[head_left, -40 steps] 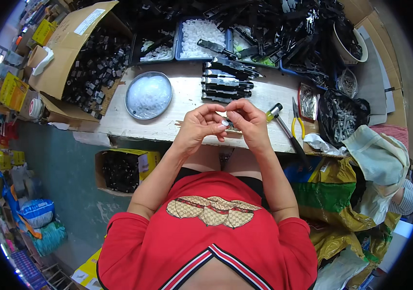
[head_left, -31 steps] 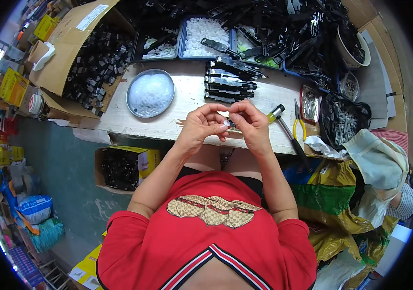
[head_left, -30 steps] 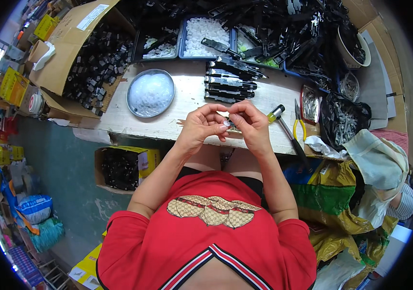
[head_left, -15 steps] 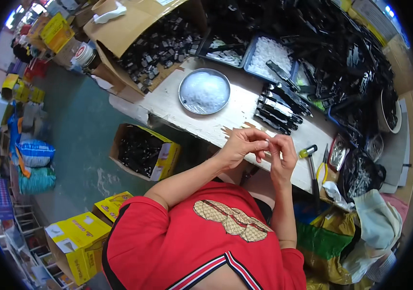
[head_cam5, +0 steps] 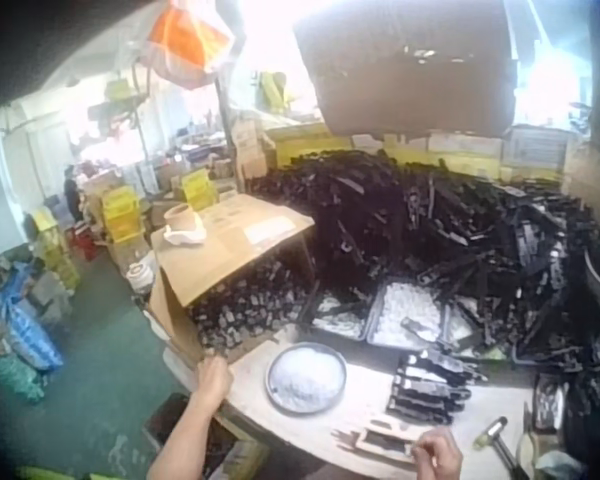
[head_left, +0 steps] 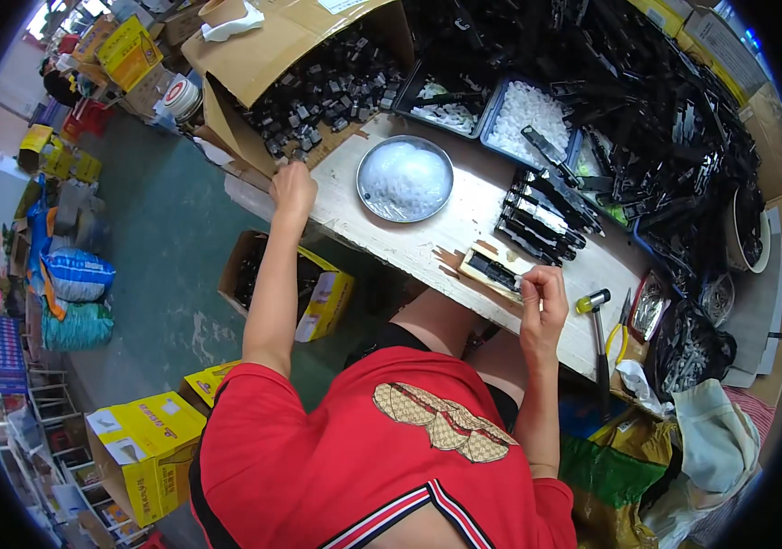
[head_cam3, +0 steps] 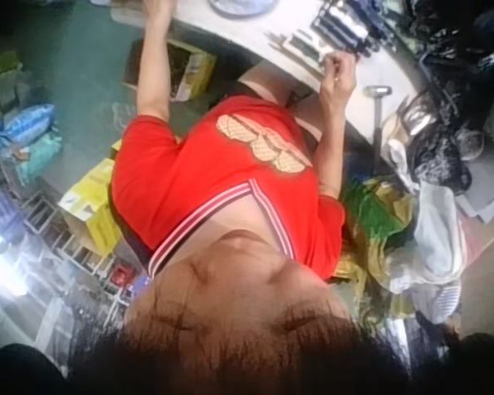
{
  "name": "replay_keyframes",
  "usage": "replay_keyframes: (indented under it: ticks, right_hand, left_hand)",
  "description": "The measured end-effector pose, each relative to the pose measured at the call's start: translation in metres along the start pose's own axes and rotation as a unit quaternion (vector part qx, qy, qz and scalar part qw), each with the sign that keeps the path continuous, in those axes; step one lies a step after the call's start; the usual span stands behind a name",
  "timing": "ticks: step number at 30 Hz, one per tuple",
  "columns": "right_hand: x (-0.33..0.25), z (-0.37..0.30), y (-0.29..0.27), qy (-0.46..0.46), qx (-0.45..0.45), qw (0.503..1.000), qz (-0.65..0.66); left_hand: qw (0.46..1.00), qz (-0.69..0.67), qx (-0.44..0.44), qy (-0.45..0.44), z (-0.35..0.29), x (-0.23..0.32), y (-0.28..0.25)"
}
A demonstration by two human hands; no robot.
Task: Assembling small black plastic components and pins at a workbench.
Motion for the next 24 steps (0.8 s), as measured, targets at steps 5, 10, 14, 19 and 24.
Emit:
replay_keyframes:
  ticks: [5, 10, 14, 19, 24]
  right_hand:
    - [-0.004, -0.003, 0.001, 0.012, -0.012, 1.000, -0.001]
    - [0.002, -0.010, -0.006, 0.008, -0.014, 1.000, -0.002]
    - [-0.001, -0.011, -0.010, 0.004, -0.007, 1.000, 0.007]
    - [0.013, -0.015, -0.018, 0.039, 0.002, 0.999, 0.018]
    - [0.017, -0.017, -0.023, 0.041, 0.010, 0.999, 0.013]
  left_hand:
    - [1.000, 0.015, 0.002, 0.025, 0.002, -0.013, 0.024]
    - [0.996, -0.041, 0.077, 0.025, 0.004, -0.003, 0.001]
    - [0.989, -0.053, 0.083, 0.108, 0.003, -0.013, 0.009]
    - [0.934, -0.352, -0.057, 0.018, -0.052, 0.003, 0.008]
    - [0.812, -0.483, -0.324, 0.042, -0.131, 0.130, -0.008]
Point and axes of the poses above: each hand's wrist, its own z-axis towards the middle knuckle, its own y-axis out of the palm, x = y × z, the point moved 9 cm from there along z, towards the middle knuckle, and after that the axes turned 7 degrees about x, right-handed, at the moved point
